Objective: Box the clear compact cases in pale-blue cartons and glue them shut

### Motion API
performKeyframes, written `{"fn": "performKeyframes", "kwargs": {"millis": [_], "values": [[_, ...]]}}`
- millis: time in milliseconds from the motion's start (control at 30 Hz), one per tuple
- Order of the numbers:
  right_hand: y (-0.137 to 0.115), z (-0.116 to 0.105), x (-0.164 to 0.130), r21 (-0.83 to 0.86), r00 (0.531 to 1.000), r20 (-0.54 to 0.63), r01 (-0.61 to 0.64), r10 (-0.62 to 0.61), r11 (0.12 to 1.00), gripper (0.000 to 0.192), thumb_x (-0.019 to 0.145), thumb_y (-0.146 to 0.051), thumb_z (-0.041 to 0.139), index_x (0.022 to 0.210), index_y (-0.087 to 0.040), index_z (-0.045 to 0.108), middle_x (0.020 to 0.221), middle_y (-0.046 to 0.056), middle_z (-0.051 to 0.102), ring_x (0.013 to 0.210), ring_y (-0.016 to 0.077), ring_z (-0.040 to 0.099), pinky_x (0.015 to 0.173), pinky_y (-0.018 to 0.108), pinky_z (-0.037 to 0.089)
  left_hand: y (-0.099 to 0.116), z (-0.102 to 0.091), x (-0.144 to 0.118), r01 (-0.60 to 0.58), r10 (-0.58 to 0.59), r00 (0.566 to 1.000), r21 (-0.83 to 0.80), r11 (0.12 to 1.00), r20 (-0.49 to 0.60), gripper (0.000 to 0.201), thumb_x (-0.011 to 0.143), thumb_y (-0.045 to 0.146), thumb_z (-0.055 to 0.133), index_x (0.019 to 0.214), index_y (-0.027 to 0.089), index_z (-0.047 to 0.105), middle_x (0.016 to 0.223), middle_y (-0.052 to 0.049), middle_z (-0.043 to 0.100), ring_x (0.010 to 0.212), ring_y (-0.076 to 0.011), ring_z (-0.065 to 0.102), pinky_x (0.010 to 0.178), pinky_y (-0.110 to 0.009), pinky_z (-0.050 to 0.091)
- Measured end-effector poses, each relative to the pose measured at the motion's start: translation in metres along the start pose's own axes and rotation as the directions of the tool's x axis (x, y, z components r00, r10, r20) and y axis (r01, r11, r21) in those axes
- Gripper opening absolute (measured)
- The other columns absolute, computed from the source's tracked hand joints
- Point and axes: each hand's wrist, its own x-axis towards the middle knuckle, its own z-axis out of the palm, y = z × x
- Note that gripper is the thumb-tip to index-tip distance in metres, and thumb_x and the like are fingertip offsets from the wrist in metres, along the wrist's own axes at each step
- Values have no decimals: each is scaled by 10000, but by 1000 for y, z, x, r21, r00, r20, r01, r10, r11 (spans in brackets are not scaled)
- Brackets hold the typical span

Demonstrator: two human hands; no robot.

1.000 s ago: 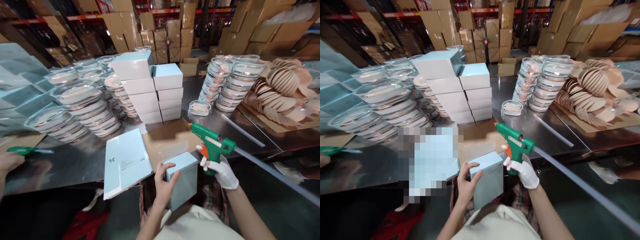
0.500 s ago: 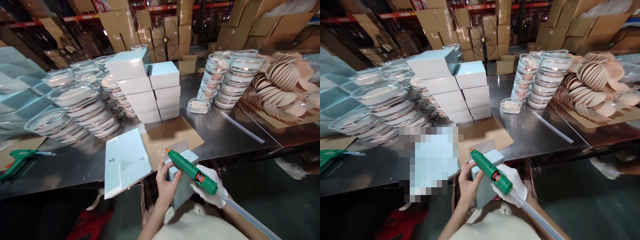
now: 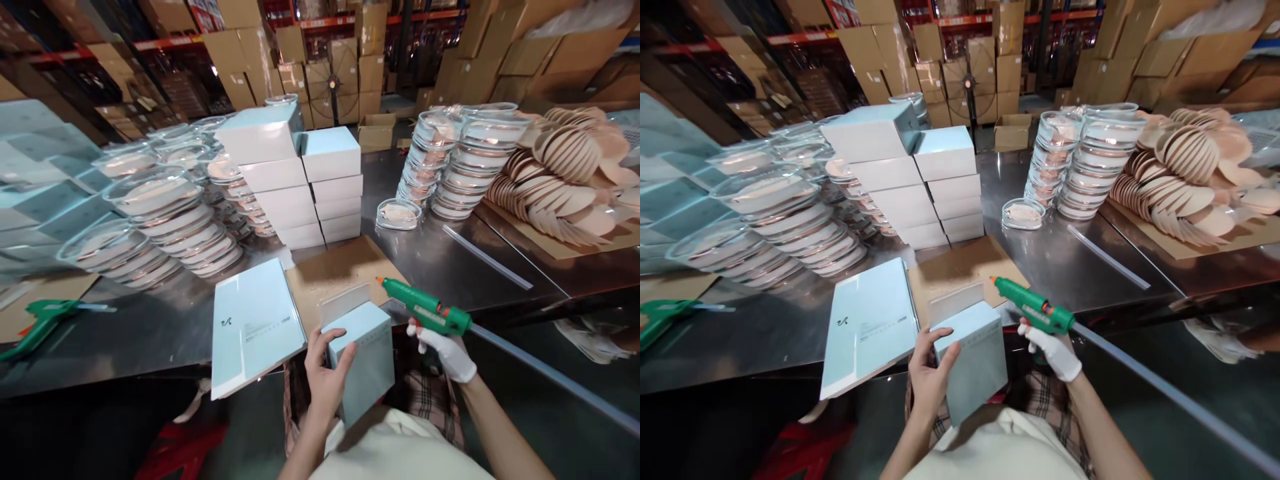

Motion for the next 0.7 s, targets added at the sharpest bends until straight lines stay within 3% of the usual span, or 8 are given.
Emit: {"fn": "performKeyframes", "kwargs": {"millis": [100, 200, 333, 433, 500, 600, 633, 700], "values": [[-12, 1, 36, 69, 993, 95, -75, 68, 995, 484, 728, -549, 706, 986, -144, 764, 635, 63, 733, 446, 163, 544, 449, 298, 452, 1, -1, 1, 15, -15, 1000, -30, 999, 4, 288, 782, 526, 806, 878, 255, 790, 1008, -69, 735, 1131, -317, 643, 950, -392, 503], [-28, 6, 72, -45, 985, 137, -97, 102, 994, 471, 813, -581, 615, 880, -137, 758, 553, 78, 680, 492, 207, 608, 498, 318, 488, 3, 0, 1, 32, -29, 999, -75, 997, 41, 301, 791, 526, 804, 893, 244, 789, 999, -54, 698, 934, -247, 652, 820, -323, 500], [-45, 10, 83, -233, 999, -31, -33, 27, 972, 342, 805, -521, 729, 704, -194, 728, 703, 118, 752, 783, 291, 744, 660, 336, 537, 3, -3, 0, 60, -52, 996, -128, 990, 70, 313, 806, 543, 795, 908, 247, 782, 976, -43, 675, 887, -225, 630, 732, -283, 468], [-47, 20, 61, -319, 979, -114, 124, -167, 940, 298, 748, -486, 807, 886, -222, 791, 878, 88, 792, 946, 293, 729, 814, 355, 549, 0, -4, 0, 91, -81, 994, -149, 985, 74, 350, 771, 583, 814, 871, 250, 777, 990, -56, 700, 1053, -286, 642, 849, -319, 487], [-45, 34, 45, -233, 983, 62, 184, -174, 955, 464, 704, -490, 840, 1072, -211, 794, 952, 73, 802, 935, 279, 722, 852, 378, 561, -1, -4, 0, 103, -86, 991, -173, 980, 100, 392, 745, 627, 817, 839, 250, 769, 974, -68, 713, 1167, -336, 624, 962, -375, 475], [-39, 54, 31, 44, 925, 379, 3, -19, 999, 547, 667, -494, 880, 1091, -166, 775, 1043, 87, 800, 907, 262, 728, 832, 373, 574, 0, 0, -1, 126, -95, 986, -234, 964, 140, 437, 719, 656, 830, 829, 242, 744, 1033, -91, 710, 1328, -385, 556, 1071, -434, 438], [-37, 57, 29, 109, 914, 406, -44, -4, 993, 543, 674, -515, 887, 1073, -166, 769, 1060, 87, 795, 897, 252, 727, 826, 364, 573, 0, 2, -1, 146, -112, 983, -261, 954, 142, 446, 718, 651, 837, 846, 238, 729, 1070, -96, 703, 1350, -384, 545, 1071, -433, 443], [-34, 57, 27, 196, 910, 408, -4, -78, 981, 566, 728, -645, 843, 1035, -177, 759, 1066, 89, 779, 892, 238, 716, 841, 360, 569, 1, 4, 0, 202, -165, 977, -351, 914, 133, 482, 723, 631, 849, 959, 246, 682, 1116, -88, 686, 1283, -350, 604, 1015, -412, 490]]}}
